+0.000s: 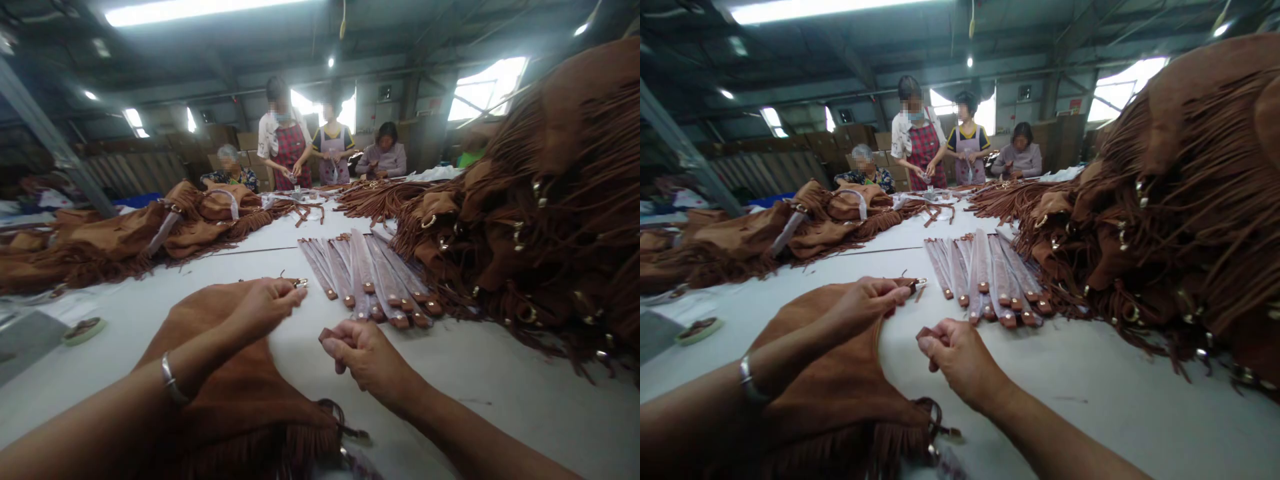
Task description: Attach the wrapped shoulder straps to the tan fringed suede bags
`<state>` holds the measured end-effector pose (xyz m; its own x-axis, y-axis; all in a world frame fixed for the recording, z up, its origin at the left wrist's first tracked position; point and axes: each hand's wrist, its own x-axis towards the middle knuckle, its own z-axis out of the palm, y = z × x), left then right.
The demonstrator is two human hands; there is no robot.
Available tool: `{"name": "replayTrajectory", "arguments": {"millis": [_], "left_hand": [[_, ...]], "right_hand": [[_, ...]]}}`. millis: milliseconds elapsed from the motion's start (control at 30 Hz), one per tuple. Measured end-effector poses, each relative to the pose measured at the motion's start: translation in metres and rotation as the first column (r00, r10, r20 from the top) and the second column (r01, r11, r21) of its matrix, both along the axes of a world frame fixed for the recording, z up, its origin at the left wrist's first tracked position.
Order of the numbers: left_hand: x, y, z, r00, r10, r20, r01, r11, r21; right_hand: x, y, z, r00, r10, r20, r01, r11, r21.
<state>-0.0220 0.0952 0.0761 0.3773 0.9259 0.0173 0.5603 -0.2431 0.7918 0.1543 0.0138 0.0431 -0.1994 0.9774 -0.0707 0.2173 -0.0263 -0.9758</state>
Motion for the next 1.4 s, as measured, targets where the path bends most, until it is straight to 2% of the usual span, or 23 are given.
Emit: {"name": "replayTrajectory", "arguments": {"millis": [67,133,233,300,333,400,467,533,633,700,767,867,933,1033,1133,1233,1400], "left_hand": [[-0.021,0.037,-0.002,0.998,0.035,-0.051,-0.034,0.999,0.016],[-0.033,0.072,-0.003,0.995,0.005,-0.099,-0.009,0.999,-0.040],[-0.034,0.114,-0.010,0.984,-0.081,-0.159,0.050,0.980,-0.193],[-0.028,0.135,-0.017,0.972,-0.148,-0.183,0.084,0.944,-0.318],[-0.024,0.143,-0.020,0.965,-0.181,-0.188,0.099,0.920,-0.379],[-0.018,0.156,-0.028,0.952,-0.246,-0.182,0.129,0.861,-0.492],[-0.013,0.164,-0.035,0.941,-0.303,-0.152,0.164,0.798,-0.581],[-0.011,0.166,-0.038,0.930,-0.352,-0.110,0.201,0.734,-0.648],[-0.013,0.160,-0.034,0.919,-0.390,-0.053,0.246,0.672,-0.698],[-0.014,0.150,-0.026,0.922,-0.386,-0.032,0.260,0.679,-0.686],[-0.015,0.136,-0.017,0.911,-0.407,-0.059,0.278,0.716,-0.641],[-0.012,0.107,-0.009,0.890,-0.427,-0.161,0.307,0.821,-0.482],[-0.009,0.084,-0.009,0.910,-0.392,-0.133,0.326,0.876,-0.354],[-0.002,0.047,-0.011,0.932,-0.362,-0.003,0.351,0.906,-0.237],[0.005,0.015,-0.011,0.946,-0.321,0.030,0.322,0.933,-0.159],[0.011,-0.005,-0.010,0.954,-0.298,0.046,0.301,0.949,-0.098],[0.023,-0.018,-0.014,0.943,-0.297,0.152,0.305,0.952,-0.034]], "right_hand": [[0.000,0.007,-0.022,0.993,-0.013,0.122,0.021,0.998,-0.065],[-0.001,0.012,-0.038,0.975,0.010,0.220,0.007,0.997,-0.075],[-0.002,0.015,-0.046,0.959,0.051,0.279,-0.037,0.998,-0.053],[0.000,0.017,-0.046,0.961,0.075,0.267,-0.067,0.997,-0.040],[0.003,0.018,-0.045,0.967,0.091,0.237,-0.081,0.995,-0.052],[0.008,0.020,-0.045,0.984,0.129,0.126,-0.108,0.982,-0.156],[0.014,0.023,-0.046,0.986,0.160,-0.039,-0.164,0.933,-0.321],[0.019,0.024,-0.047,0.955,0.180,-0.237,-0.268,0.866,-0.422],[0.024,0.023,-0.047,0.853,0.209,-0.479,-0.430,0.803,-0.414],[0.028,0.025,-0.044,0.813,0.192,-0.549,-0.475,0.764,-0.437],[0.032,0.029,-0.041,0.815,0.128,-0.566,-0.451,0.753,-0.479],[0.040,0.040,-0.038,0.854,0.045,-0.519,-0.330,0.817,-0.473],[0.045,0.045,-0.037,0.891,0.031,-0.453,-0.250,0.867,-0.432],[0.052,0.049,-0.031,0.935,0.006,-0.355,-0.137,0.929,-0.345],[0.059,0.045,-0.022,0.952,-0.010,-0.306,-0.069,0.967,-0.246],[0.060,0.038,-0.016,0.935,0.043,-0.352,-0.131,0.964,-0.230],[0.054,0.026,-0.019,0.824,0.089,-0.559,-0.269,0.931,-0.247]]}}
